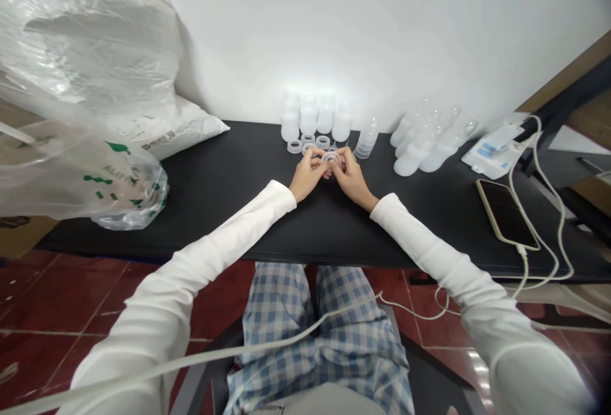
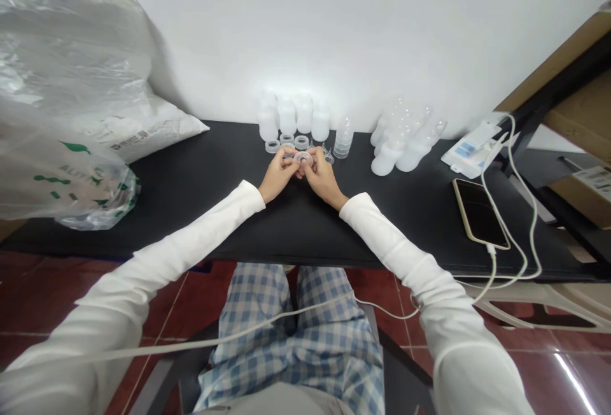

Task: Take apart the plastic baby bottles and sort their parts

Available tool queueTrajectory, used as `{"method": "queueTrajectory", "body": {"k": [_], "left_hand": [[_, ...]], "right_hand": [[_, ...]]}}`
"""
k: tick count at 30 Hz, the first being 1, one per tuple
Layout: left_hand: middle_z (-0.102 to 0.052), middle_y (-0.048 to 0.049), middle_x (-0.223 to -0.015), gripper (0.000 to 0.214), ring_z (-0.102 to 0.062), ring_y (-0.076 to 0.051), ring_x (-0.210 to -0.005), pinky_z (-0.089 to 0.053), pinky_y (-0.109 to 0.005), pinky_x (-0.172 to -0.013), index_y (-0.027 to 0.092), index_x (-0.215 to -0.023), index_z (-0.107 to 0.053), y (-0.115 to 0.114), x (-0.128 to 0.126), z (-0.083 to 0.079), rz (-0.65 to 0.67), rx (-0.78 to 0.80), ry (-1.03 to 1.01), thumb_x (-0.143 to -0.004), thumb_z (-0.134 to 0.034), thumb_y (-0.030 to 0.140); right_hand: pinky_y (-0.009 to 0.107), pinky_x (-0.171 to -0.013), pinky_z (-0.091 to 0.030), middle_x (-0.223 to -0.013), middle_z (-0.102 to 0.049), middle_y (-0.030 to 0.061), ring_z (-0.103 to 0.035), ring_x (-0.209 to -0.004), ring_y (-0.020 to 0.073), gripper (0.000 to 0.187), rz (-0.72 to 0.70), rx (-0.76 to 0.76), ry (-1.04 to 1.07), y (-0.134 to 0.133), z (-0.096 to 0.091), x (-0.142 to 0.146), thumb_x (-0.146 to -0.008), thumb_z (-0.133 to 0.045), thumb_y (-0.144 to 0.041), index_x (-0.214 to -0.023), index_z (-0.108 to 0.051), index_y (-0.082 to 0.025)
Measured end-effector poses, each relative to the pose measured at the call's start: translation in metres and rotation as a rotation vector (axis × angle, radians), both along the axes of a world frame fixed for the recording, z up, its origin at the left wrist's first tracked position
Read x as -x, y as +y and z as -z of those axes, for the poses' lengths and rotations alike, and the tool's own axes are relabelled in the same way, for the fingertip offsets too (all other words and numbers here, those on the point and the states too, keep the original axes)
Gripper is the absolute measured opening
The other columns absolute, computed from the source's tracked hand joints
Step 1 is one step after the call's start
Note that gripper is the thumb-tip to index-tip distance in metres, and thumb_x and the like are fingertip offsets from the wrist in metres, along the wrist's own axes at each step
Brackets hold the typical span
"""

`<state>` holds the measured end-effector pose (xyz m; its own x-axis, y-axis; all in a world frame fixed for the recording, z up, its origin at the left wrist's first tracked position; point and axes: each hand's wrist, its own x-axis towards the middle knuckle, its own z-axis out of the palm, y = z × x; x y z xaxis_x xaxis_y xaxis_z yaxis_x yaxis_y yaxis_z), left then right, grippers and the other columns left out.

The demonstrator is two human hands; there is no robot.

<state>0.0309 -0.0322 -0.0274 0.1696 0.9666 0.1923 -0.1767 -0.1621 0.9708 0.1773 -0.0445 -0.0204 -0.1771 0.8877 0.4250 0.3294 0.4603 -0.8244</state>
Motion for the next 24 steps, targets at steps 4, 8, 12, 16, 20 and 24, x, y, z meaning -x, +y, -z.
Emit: {"method": "queueTrajectory", "body": {"k": [4, 8, 12, 16, 20, 24], "left_hand": [[-0.073, 0.0011, -0.081, 0.032, -0.068, -0.012, -0.068, -0.056, -0.027, -0.072, 0.021, -0.097, -0.05, 0.0017, 0.0031, 0.001, 0.037, 0.013, -0.053, -0.08, -0.076, 0.028], [-0.071, 0.0021, -0.078, 0.037, -0.067, -0.011, -0.069, -0.054, -0.025, -0.07, 0.021, -0.095, -0.049, 0.0002, 0.0036, 0.0004, 0.074, 0.007, -0.032, -0.076, -0.08, 0.026], [-0.067, 0.0051, -0.07, 0.037, -0.061, -0.008, -0.058, -0.05, -0.022, -0.062, 0.021, -0.093, -0.049, -0.0001, 0.0032, 0.0007, 0.062, 0.002, 0.011, -0.075, -0.081, 0.027], [-0.065, 0.0063, -0.066, 0.037, -0.059, -0.008, -0.054, -0.048, -0.022, -0.059, 0.021, -0.092, -0.049, -0.0001, 0.0034, -0.0012, 0.051, 0.01, 0.017, -0.076, -0.081, 0.028], [-0.066, 0.0055, -0.065, 0.036, -0.063, -0.01, -0.057, -0.05, -0.023, -0.06, 0.021, -0.093, -0.049, -0.0002, 0.0047, -0.0038, 0.093, 0.005, -0.011, -0.079, -0.08, 0.034], [-0.068, 0.0045, -0.065, 0.034, -0.065, -0.011, -0.059, -0.052, -0.023, -0.062, 0.021, -0.093, -0.051, 0.0008, 0.0087, -0.0038, 0.073, -0.023, -0.004, -0.083, -0.076, 0.04]], "right_hand": [[0.034, -0.067, -0.051, -0.082, -0.059, 0.0003, -0.058, -0.07, 0.0169, 0.046, -0.057, -0.006, -0.016, -0.0011, -0.0018, -0.0016, -0.091, -0.052, -0.069, -0.106, -0.045, -0.026], [0.034, -0.069, -0.053, -0.086, -0.061, 0.0008, -0.061, -0.074, 0.0176, 0.042, -0.05, -0.004, -0.031, -0.0013, -0.0009, -0.0018, -0.09, -0.057, -0.063, -0.104, -0.043, -0.026], [0.034, -0.069, -0.054, -0.086, -0.062, 0.0003, -0.063, -0.075, 0.0177, 0.038, -0.035, 0.008, -0.018, 0.0007, 0.0043, 0.0002, -0.092, -0.054, -0.06, -0.103, -0.041, -0.027], [0.034, -0.071, -0.054, -0.086, -0.063, 0.0, -0.065, -0.076, 0.0177, 0.04, -0.084, 0.06, 0.057, 0.0012, 0.0048, 0.0006, -0.093, -0.051, -0.065, -0.101, -0.041, -0.027], [0.035, -0.07, -0.053, -0.084, -0.064, 0.0001, -0.063, -0.074, 0.0176, 0.045, -0.086, 0.053, 0.056, -0.0023, -0.0007, -0.0009, -0.091, -0.052, -0.07, -0.1, -0.041, -0.027], [0.035, -0.072, -0.052, -0.087, -0.066, 0.0016, -0.063, -0.077, 0.018, 0.048, -0.081, 0.012, -0.003, -0.0041, -0.0022, -0.0011, -0.093, -0.045, -0.074, -0.105, -0.042, -0.027]]}}
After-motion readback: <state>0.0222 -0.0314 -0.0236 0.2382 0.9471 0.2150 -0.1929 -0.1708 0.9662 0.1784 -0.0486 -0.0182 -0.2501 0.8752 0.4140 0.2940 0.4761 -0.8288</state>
